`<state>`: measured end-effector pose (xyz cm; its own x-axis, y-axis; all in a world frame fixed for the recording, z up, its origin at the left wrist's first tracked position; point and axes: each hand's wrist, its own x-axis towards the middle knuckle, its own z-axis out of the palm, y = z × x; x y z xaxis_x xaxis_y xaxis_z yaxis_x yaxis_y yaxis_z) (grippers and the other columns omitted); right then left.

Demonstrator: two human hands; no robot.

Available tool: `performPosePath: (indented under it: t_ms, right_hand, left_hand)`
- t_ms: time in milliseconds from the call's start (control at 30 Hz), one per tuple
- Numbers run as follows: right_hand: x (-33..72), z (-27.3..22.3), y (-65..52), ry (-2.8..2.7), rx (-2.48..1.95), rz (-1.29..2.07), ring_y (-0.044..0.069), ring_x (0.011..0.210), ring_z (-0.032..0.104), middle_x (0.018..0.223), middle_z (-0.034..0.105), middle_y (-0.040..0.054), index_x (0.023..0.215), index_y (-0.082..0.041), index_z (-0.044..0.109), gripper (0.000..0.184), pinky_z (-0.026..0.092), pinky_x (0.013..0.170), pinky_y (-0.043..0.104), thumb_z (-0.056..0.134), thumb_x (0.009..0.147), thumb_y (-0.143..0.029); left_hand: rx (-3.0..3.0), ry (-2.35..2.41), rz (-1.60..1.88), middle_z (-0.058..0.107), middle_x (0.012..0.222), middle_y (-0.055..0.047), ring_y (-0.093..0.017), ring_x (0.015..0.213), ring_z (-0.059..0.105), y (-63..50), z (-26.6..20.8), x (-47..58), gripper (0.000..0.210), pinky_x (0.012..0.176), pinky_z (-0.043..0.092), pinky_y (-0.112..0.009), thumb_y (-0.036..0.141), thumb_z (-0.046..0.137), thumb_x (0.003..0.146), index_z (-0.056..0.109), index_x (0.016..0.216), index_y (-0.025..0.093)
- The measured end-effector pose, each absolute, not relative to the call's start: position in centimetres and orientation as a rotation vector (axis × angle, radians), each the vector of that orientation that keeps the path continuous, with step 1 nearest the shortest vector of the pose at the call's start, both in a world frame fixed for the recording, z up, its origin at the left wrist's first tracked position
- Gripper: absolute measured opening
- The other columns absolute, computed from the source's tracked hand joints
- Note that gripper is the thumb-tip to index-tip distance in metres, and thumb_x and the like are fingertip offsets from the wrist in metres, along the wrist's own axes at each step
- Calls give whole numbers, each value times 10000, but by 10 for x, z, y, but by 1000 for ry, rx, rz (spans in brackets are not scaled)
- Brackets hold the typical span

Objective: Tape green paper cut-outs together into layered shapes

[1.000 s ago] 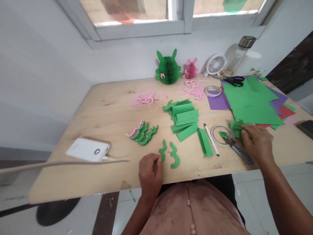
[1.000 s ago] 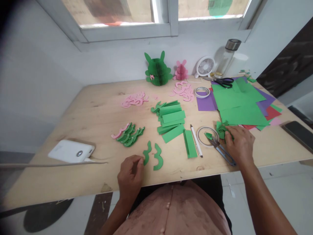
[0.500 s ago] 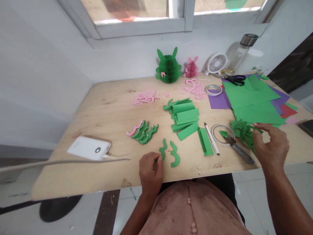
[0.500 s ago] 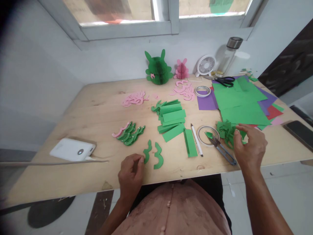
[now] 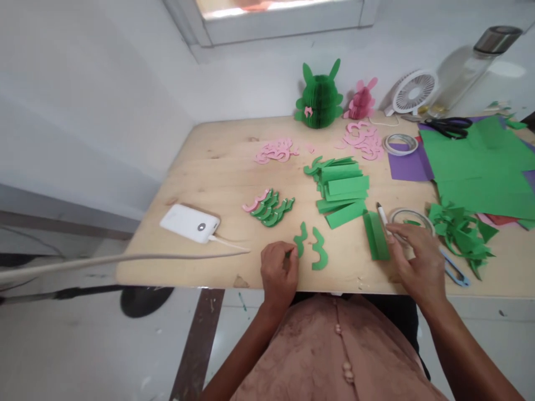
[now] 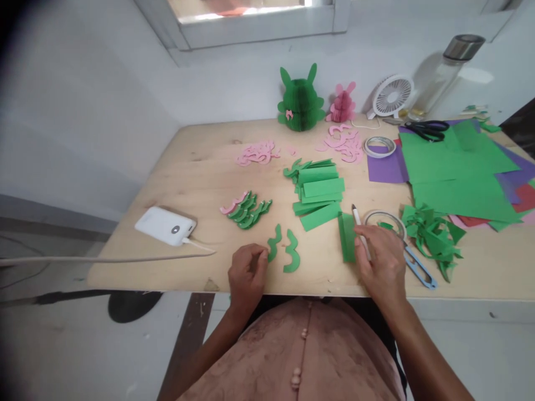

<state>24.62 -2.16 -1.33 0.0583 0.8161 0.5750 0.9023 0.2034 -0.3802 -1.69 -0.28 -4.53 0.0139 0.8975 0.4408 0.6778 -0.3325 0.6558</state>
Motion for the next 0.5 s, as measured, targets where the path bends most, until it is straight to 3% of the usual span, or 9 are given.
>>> performPosePath:
  t_ms: [300, 500]
  right_hand:
    - [229, -24, -31, -1822, -1598, -76, 249, 954, 643, 951, 706, 68, 999, -224, 642, 190, 455, 879, 430, 531, 846, -210]
    - [200, -29, -37, -1983, -1443, 54, 245, 992, 622, 1014, 702, 67, 1070, -224, 607, 252, 443, 878, 426, 554, 832, -162]
  left_hand:
    - [1894, 1634, 1204, 639, 783, -32, -177, 794, 599, -4, -46, -19, 142, 764, 461, -326, 252, 483, 890, 583, 805, 197]
    - [2018, 1576, 1132, 651, 828, -34, -187, 841, 594, -4, -42, -21, 95, 803, 448, -349, 197, 491, 875, 585, 861, 201]
